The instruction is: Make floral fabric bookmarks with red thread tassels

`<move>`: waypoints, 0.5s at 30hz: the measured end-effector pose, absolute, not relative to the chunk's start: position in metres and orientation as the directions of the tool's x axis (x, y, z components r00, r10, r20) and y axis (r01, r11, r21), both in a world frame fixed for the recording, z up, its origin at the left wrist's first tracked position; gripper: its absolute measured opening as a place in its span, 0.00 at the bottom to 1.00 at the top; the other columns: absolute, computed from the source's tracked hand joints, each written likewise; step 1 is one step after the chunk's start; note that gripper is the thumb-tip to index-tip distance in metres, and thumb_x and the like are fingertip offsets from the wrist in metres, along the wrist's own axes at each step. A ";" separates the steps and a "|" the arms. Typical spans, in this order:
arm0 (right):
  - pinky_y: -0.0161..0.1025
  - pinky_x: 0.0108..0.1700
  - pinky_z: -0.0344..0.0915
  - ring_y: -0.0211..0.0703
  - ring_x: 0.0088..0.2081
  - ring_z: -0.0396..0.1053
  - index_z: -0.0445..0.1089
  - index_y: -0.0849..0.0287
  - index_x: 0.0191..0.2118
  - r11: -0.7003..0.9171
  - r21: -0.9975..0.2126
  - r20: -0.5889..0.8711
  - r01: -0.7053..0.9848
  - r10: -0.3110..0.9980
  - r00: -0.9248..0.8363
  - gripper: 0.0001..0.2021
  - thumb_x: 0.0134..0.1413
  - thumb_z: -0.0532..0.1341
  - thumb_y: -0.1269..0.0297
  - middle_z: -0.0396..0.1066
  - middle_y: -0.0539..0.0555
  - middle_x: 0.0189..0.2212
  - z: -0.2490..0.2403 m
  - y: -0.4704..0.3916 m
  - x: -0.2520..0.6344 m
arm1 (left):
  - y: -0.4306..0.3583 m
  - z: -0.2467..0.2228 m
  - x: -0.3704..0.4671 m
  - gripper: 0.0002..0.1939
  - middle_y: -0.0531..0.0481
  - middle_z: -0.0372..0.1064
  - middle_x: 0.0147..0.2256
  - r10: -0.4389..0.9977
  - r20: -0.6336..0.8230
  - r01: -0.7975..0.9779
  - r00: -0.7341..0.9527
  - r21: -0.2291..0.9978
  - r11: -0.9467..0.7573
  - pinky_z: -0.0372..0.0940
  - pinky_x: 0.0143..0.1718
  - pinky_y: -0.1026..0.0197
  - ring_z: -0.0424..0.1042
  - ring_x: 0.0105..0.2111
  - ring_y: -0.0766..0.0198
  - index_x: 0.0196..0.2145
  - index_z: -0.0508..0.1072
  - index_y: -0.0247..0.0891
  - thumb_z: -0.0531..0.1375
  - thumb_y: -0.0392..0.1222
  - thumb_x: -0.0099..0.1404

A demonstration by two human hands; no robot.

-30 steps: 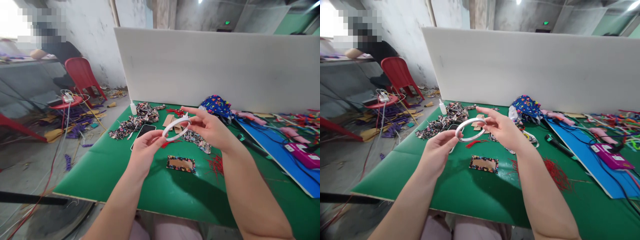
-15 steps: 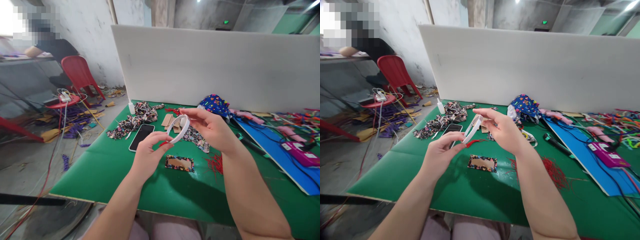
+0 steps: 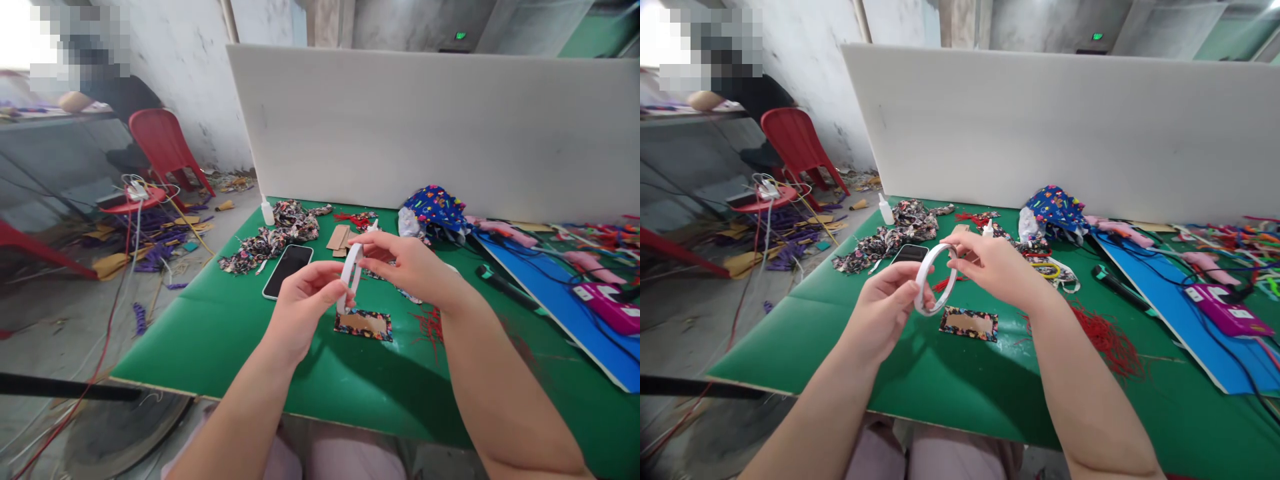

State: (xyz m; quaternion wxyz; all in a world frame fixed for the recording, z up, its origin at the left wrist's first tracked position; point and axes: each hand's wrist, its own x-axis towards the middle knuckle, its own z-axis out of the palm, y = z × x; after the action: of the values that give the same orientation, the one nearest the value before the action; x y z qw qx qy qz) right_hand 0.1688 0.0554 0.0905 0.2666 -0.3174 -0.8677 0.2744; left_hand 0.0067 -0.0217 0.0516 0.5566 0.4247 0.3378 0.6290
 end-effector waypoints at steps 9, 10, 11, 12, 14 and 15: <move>0.33 0.27 0.54 0.34 0.27 0.62 0.67 0.57 0.38 0.633 -0.606 0.254 0.482 0.728 -0.636 0.13 0.58 0.51 0.56 0.67 0.50 0.27 0.088 0.055 0.165 | -0.028 0.057 0.005 0.16 0.49 0.72 0.23 0.997 0.076 -0.509 0.033 0.859 -0.048 0.65 0.23 0.69 0.70 0.21 0.69 0.42 0.71 0.36 0.55 0.48 0.61; 0.33 0.27 0.54 0.34 0.26 0.62 0.67 0.57 0.37 0.632 -0.602 0.250 0.488 0.730 -0.636 0.13 0.58 0.51 0.56 0.67 0.50 0.26 0.089 0.055 0.166 | -0.029 0.058 0.005 0.16 0.48 0.72 0.23 0.996 0.083 -0.517 0.041 0.855 -0.050 0.65 0.24 0.69 0.71 0.21 0.68 0.43 0.70 0.35 0.55 0.48 0.61; 0.33 0.26 0.53 0.33 0.25 0.61 0.67 0.58 0.36 0.631 -0.596 0.245 0.496 0.732 -0.636 0.13 0.58 0.50 0.55 0.67 0.49 0.26 0.089 0.055 0.166 | -0.029 0.058 0.005 0.17 0.48 0.72 0.24 0.995 0.093 -0.527 0.047 0.848 -0.055 0.66 0.25 0.68 0.71 0.22 0.67 0.43 0.70 0.35 0.55 0.48 0.62; 0.33 0.26 0.53 0.33 0.25 0.60 0.67 0.58 0.35 0.631 -0.588 0.241 0.506 0.734 -0.635 0.14 0.58 0.50 0.55 0.66 0.49 0.25 0.089 0.055 0.166 | -0.029 0.058 0.005 0.17 0.47 0.73 0.24 0.993 0.103 -0.538 0.049 0.841 -0.060 0.66 0.26 0.68 0.72 0.22 0.67 0.44 0.70 0.35 0.55 0.48 0.62; 0.33 0.26 0.52 0.32 0.24 0.59 0.67 0.58 0.32 0.630 -0.574 0.229 0.524 0.737 -0.636 0.14 0.58 0.50 0.55 0.65 0.48 0.23 0.089 0.055 0.167 | -0.028 0.058 0.005 0.17 0.48 0.73 0.25 0.992 0.118 -0.563 0.043 0.823 -0.074 0.67 0.27 0.67 0.72 0.24 0.66 0.45 0.70 0.35 0.56 0.47 0.61; 0.33 0.26 0.52 0.32 0.23 0.59 0.67 0.59 0.31 0.629 -0.568 0.222 0.530 0.737 -0.638 0.15 0.58 0.50 0.55 0.65 0.48 0.23 0.089 0.056 0.167 | -0.027 0.058 0.005 0.17 0.48 0.73 0.25 0.992 0.118 -0.575 0.037 0.815 -0.075 0.67 0.28 0.67 0.72 0.24 0.66 0.45 0.69 0.35 0.57 0.45 0.60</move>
State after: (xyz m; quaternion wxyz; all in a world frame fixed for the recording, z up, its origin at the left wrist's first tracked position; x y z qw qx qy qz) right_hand 0.1672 0.0561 0.0893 0.2231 -0.3622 -0.8746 0.2326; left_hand 0.0050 -0.0267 0.0579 0.6183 0.3689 0.2830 0.6337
